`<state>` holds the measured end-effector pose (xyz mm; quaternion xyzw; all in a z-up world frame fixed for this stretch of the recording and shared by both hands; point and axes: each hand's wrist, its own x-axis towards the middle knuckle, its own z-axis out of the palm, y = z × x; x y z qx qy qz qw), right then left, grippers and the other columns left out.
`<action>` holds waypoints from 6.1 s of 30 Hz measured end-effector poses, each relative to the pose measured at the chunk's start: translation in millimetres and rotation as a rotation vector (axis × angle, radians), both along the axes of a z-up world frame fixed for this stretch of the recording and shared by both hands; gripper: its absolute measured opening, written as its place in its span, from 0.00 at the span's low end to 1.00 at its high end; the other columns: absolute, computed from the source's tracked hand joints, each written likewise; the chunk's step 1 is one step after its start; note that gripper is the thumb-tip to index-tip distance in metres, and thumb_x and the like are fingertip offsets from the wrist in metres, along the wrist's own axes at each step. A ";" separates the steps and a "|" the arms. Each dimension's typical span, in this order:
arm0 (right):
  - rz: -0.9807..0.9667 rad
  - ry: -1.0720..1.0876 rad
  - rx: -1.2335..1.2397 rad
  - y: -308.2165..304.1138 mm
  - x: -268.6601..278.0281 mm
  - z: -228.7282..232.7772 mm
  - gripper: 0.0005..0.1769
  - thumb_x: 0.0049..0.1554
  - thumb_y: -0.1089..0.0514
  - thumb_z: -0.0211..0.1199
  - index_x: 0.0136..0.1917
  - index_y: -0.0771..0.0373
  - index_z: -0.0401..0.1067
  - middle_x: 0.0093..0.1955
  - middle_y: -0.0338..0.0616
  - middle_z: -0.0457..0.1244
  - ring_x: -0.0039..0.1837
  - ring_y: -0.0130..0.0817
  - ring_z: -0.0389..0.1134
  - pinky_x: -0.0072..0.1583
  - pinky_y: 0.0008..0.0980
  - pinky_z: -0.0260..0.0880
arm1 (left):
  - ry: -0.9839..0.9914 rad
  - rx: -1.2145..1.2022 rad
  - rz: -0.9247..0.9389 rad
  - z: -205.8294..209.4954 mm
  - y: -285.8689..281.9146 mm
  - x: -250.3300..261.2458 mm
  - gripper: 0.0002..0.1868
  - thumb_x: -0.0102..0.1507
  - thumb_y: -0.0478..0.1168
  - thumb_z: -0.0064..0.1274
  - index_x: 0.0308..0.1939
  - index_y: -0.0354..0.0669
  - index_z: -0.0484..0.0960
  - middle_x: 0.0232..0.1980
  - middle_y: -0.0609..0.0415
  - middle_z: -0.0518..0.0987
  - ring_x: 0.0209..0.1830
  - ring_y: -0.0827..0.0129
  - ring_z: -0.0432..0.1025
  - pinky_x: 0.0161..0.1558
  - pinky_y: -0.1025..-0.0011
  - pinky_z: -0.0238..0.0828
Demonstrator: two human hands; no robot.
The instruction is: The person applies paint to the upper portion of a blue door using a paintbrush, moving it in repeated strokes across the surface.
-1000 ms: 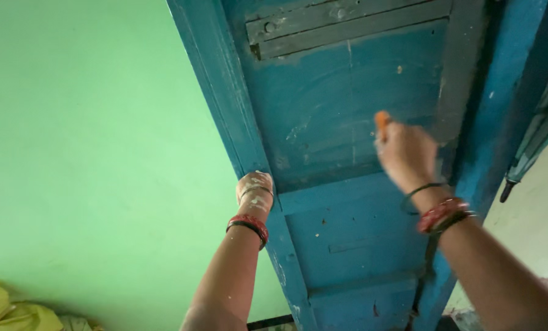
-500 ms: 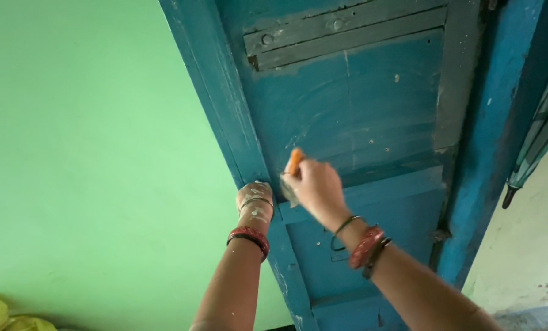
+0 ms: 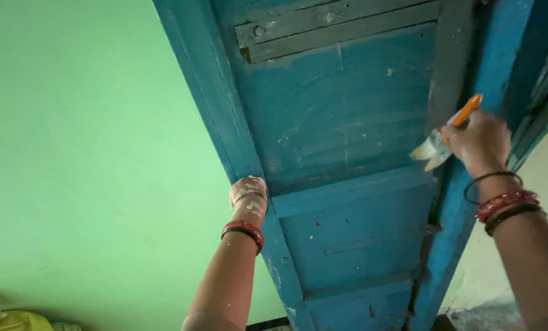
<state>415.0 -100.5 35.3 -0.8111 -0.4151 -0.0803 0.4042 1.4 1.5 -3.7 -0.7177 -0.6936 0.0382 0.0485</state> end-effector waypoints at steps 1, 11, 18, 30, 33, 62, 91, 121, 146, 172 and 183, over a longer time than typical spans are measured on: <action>-0.016 -0.049 -0.011 -2.2 10.2 2.2 0.22 0.61 0.45 0.69 0.56 0.65 0.74 0.50 0.54 0.70 0.48 0.42 0.73 0.46 0.38 0.75 | 0.003 0.005 -0.007 -1.2 1.8 0.3 0.13 0.64 0.34 0.57 0.52 0.43 0.86 0.57 0.51 0.82 0.54 0.55 0.79 0.43 0.57 0.82; 0.150 -0.255 -0.112 -7.7 -61.5 -0.8 0.16 0.69 0.48 0.51 0.55 0.57 0.75 0.32 0.42 0.65 0.31 0.28 0.63 0.35 0.30 0.67 | 0.017 0.056 -0.037 -12.5 10.9 -1.5 0.13 0.64 0.34 0.56 0.52 0.44 0.85 0.57 0.51 0.82 0.55 0.56 0.78 0.46 0.59 0.81; 0.604 -0.225 -0.041 -2.0 -187.6 -7.7 0.17 0.69 0.53 0.47 0.52 0.61 0.75 0.33 0.35 0.66 0.23 0.24 0.54 0.25 0.23 0.56 | 0.019 0.100 -0.049 -19.7 12.3 -3.1 0.13 0.64 0.34 0.56 0.52 0.44 0.85 0.57 0.50 0.81 0.55 0.56 0.78 0.48 0.60 0.80; 0.649 0.139 0.045 -4.5 -168.9 8.9 0.12 0.61 0.49 0.60 0.52 0.56 0.75 0.44 0.38 0.70 0.40 0.24 0.69 0.41 0.27 0.73 | 0.204 0.070 -0.221 -7.6 8.7 -18.7 0.14 0.64 0.34 0.56 0.54 0.45 0.84 0.59 0.50 0.81 0.57 0.56 0.77 0.51 0.62 0.79; 0.485 0.226 0.148 -16.1 -110.8 -4.4 0.13 0.60 0.48 0.60 0.54 0.55 0.75 0.50 0.39 0.72 0.53 0.25 0.74 0.50 0.28 0.76 | 0.218 0.097 -0.249 -8.7 9.6 -19.9 0.15 0.64 0.34 0.55 0.55 0.45 0.82 0.60 0.51 0.80 0.57 0.57 0.77 0.51 0.62 0.79; 0.918 -0.223 0.545 -18.6 -285.7 -107.6 0.08 0.57 0.62 0.64 0.41 0.59 0.65 0.40 0.37 0.64 0.43 0.27 0.67 0.43 0.26 0.73 | 0.290 0.135 -0.376 -13.0 5.6 -28.6 0.13 0.66 0.35 0.50 0.55 0.45 0.81 0.57 0.50 0.81 0.53 0.58 0.78 0.47 0.62 0.80; 0.109 -0.079 0.804 1.5 -111.9 -85.1 0.04 0.72 0.61 0.65 0.57 0.60 0.70 0.56 0.48 0.66 0.57 0.36 0.70 0.58 0.33 0.73 | 0.240 0.047 -0.320 -9.3 7.3 -22.9 0.14 0.65 0.37 0.55 0.55 0.44 0.81 0.60 0.49 0.79 0.57 0.56 0.77 0.52 0.61 0.79; 0.324 -0.011 0.710 -14.7 -135.2 -61.2 0.04 0.68 0.60 0.63 0.56 0.62 0.75 0.56 0.46 0.69 0.55 0.30 0.72 0.53 0.32 0.76 | 0.222 0.092 -0.280 -18.1 12.7 -19.8 0.13 0.67 0.35 0.49 0.55 0.44 0.81 0.58 0.50 0.80 0.55 0.57 0.77 0.51 0.61 0.79; 0.877 -0.163 0.609 -18.5 -281.3 -91.5 0.03 0.59 0.61 0.61 0.48 0.59 0.73 0.58 0.45 0.68 0.60 0.35 0.71 0.59 0.32 0.76 | -0.391 -0.031 0.006 -6.5 -4.5 -50.8 0.37 0.62 0.74 0.46 0.35 0.44 0.89 0.40 0.52 0.88 0.45 0.63 0.81 0.55 0.66 0.75; 0.181 -0.172 0.710 -31.2 -157.8 -68.9 0.01 0.71 0.63 0.61 0.56 0.59 0.73 0.63 0.46 0.66 0.65 0.37 0.69 0.62 0.36 0.73 | -0.751 -0.123 0.263 -14.9 4.4 -49.2 0.41 0.55 0.82 0.41 0.30 0.53 0.92 0.28 0.62 0.86 0.41 0.75 0.82 0.54 0.68 0.78; 0.861 -0.217 0.646 -18.4 -283.3 -74.4 0.04 0.61 0.64 0.58 0.49 0.57 0.73 0.62 0.46 0.67 0.65 0.41 0.68 0.63 0.34 0.74 | -0.698 -0.157 0.235 -23.8 18.1 -51.5 0.39 0.56 0.82 0.40 0.29 0.58 0.92 0.27 0.65 0.86 0.39 0.77 0.81 0.52 0.70 0.78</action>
